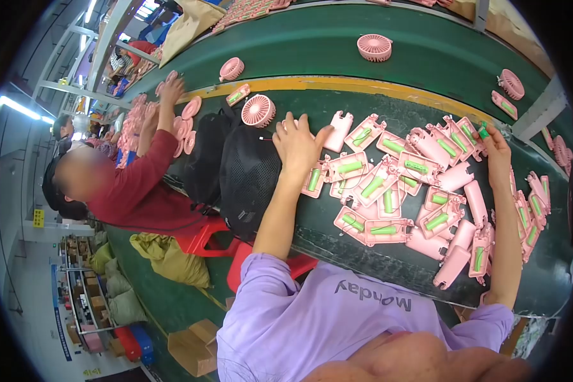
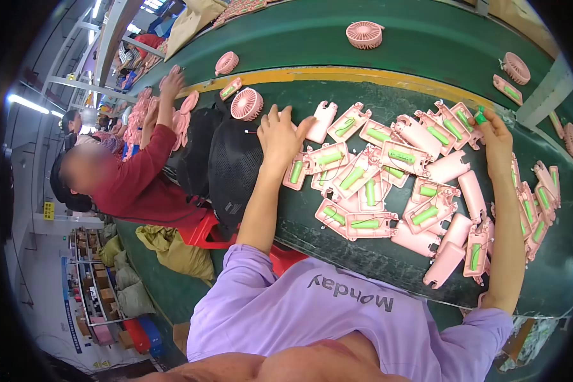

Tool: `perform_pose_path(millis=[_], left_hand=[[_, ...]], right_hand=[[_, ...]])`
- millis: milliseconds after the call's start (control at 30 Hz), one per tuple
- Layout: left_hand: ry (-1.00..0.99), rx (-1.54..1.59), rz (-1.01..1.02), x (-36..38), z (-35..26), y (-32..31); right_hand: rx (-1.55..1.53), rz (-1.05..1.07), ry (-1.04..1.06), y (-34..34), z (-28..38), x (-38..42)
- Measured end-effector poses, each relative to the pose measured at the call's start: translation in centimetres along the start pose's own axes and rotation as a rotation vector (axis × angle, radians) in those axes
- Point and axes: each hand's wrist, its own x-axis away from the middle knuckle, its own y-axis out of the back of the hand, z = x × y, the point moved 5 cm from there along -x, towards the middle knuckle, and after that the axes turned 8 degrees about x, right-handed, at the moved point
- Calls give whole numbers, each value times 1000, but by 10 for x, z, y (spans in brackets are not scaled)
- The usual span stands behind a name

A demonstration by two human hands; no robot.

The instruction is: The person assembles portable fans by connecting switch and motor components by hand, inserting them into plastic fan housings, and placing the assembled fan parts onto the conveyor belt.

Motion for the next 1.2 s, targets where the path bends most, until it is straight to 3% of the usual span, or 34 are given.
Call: perform_pose_path(millis=[333,567,700,833,967,1033,1200], left_hand=[[-194,635,32,-9,-63,-17],[-192,1198,512,-7,-127,-26],[-332,1241,593,-6,-150,-39],[-73,1385,979,6,-181,-35],[-669,1155,634,-10,-188,-12],[-649,1062,454,-40,-149,-3],[-260,810,305,-64,-49,-25]], right_hand=[[13,56,-16,-3,-2,-3],[-20,48,16,-5,0,0],[77,35,-17,-7,-5,-2],[134,8,-29,-6,-5,0],[103,40,-84,-8,9,2],[-47,57,-51,-11,10,3],[-110,40,16,-18,22,6]])
